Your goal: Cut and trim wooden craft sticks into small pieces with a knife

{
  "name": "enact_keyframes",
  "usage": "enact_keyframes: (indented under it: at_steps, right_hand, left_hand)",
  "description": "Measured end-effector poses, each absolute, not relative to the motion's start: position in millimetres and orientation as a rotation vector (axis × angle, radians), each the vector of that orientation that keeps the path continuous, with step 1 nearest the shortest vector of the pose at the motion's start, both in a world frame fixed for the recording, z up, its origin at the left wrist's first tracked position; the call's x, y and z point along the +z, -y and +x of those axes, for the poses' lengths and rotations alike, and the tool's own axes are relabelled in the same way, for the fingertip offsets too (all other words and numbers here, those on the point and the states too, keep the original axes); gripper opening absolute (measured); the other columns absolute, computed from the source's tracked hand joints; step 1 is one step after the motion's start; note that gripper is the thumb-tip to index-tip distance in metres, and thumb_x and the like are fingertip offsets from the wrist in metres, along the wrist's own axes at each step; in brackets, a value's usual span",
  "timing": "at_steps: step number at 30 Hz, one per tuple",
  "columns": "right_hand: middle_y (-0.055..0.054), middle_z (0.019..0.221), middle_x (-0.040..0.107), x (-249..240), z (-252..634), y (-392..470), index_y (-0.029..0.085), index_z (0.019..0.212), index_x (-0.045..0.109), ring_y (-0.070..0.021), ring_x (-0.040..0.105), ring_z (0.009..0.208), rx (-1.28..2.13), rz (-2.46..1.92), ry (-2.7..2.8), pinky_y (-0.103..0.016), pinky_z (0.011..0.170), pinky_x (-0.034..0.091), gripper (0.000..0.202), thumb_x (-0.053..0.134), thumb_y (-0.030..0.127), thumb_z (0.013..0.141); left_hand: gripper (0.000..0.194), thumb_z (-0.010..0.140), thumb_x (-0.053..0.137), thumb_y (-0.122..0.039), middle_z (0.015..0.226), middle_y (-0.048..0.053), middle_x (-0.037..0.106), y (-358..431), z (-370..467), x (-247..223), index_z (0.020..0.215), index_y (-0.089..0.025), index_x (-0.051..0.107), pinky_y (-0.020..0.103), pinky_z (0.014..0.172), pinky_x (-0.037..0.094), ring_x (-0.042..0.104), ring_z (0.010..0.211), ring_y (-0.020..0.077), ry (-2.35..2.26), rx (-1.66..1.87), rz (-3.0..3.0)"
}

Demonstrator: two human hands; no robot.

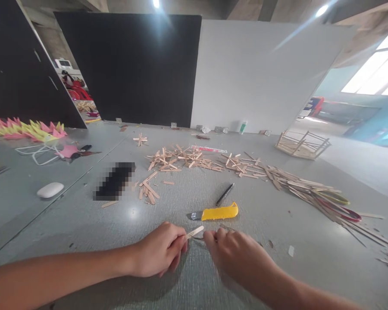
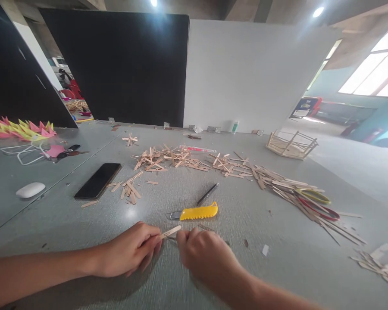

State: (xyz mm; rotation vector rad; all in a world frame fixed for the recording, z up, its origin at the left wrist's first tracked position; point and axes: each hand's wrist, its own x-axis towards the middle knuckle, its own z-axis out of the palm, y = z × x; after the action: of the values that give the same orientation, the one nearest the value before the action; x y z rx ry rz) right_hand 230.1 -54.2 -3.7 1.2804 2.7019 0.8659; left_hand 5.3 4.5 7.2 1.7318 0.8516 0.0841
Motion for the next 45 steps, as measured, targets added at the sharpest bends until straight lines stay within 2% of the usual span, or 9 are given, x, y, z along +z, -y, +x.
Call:
enact_keyframes:
  at_steps: [5,10,16,19,25,30,34,41,45]
  right_hand:
    - [0.007,0.063,0.064,-4,261,23,0.024,0.084,0.047,-0.0130,0.060,0.048,0.759,1.075,-2.823,-0.033,0.045,0.026,0.022,0.057,0.004,0.083]
    - [0.000,0.058,0.062,-2,231,52,0.021,0.082,0.053,-0.0157,0.061,0.045,0.860,1.291,-2.663,-0.029,0.043,0.027,0.019,0.055,0.002,0.080]
    - [-0.002,0.053,0.055,-3,194,80,0.017,0.076,0.058,-0.0167,0.055,0.038,0.962,1.508,-2.396,-0.023,0.038,0.027,0.011,0.056,0.009,0.083]
    - [-0.001,0.054,0.058,-4,214,59,0.020,0.078,0.054,-0.0180,0.058,0.040,0.963,1.350,-2.536,-0.027,0.038,0.030,0.016,0.057,0.005,0.079]
    - [0.004,0.062,0.064,-1,253,19,0.023,0.085,0.051,-0.0157,0.062,0.047,0.950,1.058,-2.737,-0.029,0.042,0.034,0.019,0.056,0.005,0.085]
    - [0.001,0.053,0.056,-2,213,53,0.018,0.079,0.057,-0.0134,0.054,0.037,1.038,1.281,-2.627,-0.023,0.039,0.028,0.016,0.055,0.002,0.085]
    - [-0.002,0.053,0.056,-4,188,71,0.017,0.075,0.058,-0.0155,0.056,0.037,1.018,1.566,-2.375,-0.020,0.038,0.028,0.013,0.060,0.007,0.084]
    - [0.000,0.063,0.063,-5,241,17,0.021,0.085,0.054,-0.0176,0.060,0.047,0.943,1.074,-2.735,-0.028,0.043,0.038,0.023,0.058,0.000,0.077]
    - [0.000,0.058,0.060,-5,234,27,0.021,0.081,0.054,-0.0171,0.058,0.043,0.971,1.139,-2.720,-0.027,0.040,0.034,0.022,0.056,-0.001,0.078]
  left_hand:
    - [0.039,0.104,0.038,-0.049,0.055,-0.005,0.052,-4,5,6,0.080,-0.021,0.048,0.017,0.034,0.028,0.040,0.035,0.0082,-0.855,0.082,1.728]
    - [0.036,0.104,0.040,-0.049,0.055,-0.006,0.053,-3,5,4,0.081,-0.021,0.047,0.016,0.034,0.027,0.039,0.035,0.0078,-0.860,0.108,1.731]
    - [0.034,0.104,0.040,-0.046,0.052,-0.007,0.052,-2,4,4,0.082,-0.021,0.048,0.016,0.035,0.030,0.038,0.035,0.0076,-0.866,0.148,1.733]
    - [0.037,0.105,0.037,-0.049,0.053,-0.006,0.052,-2,4,2,0.080,-0.022,0.046,0.016,0.035,0.030,0.039,0.035,0.0075,-0.858,0.166,1.727]
    - [0.040,0.105,0.037,-0.051,0.053,-0.006,0.053,-2,5,-1,0.080,-0.021,0.046,0.016,0.034,0.029,0.040,0.034,0.0070,-0.871,0.203,1.724]
    - [0.039,0.104,0.037,-0.053,0.052,-0.006,0.052,0,5,1,0.081,-0.022,0.046,0.016,0.032,0.028,0.040,0.034,0.0087,-0.903,0.239,1.723]
    - [0.036,0.104,0.037,-0.047,0.052,-0.005,0.052,1,6,3,0.080,-0.022,0.047,0.016,0.033,0.029,0.041,0.034,0.0090,-0.916,0.260,1.731]
    - [0.035,0.105,0.036,-0.041,0.050,-0.004,0.051,1,5,0,0.076,-0.023,0.044,0.016,0.033,0.029,0.042,0.035,0.0094,-0.908,0.277,1.748]
    - [0.032,0.104,0.035,-0.039,0.051,-0.005,0.052,2,6,-1,0.080,-0.022,0.047,0.016,0.032,0.029,0.042,0.034,0.0095,-0.917,0.282,1.740]
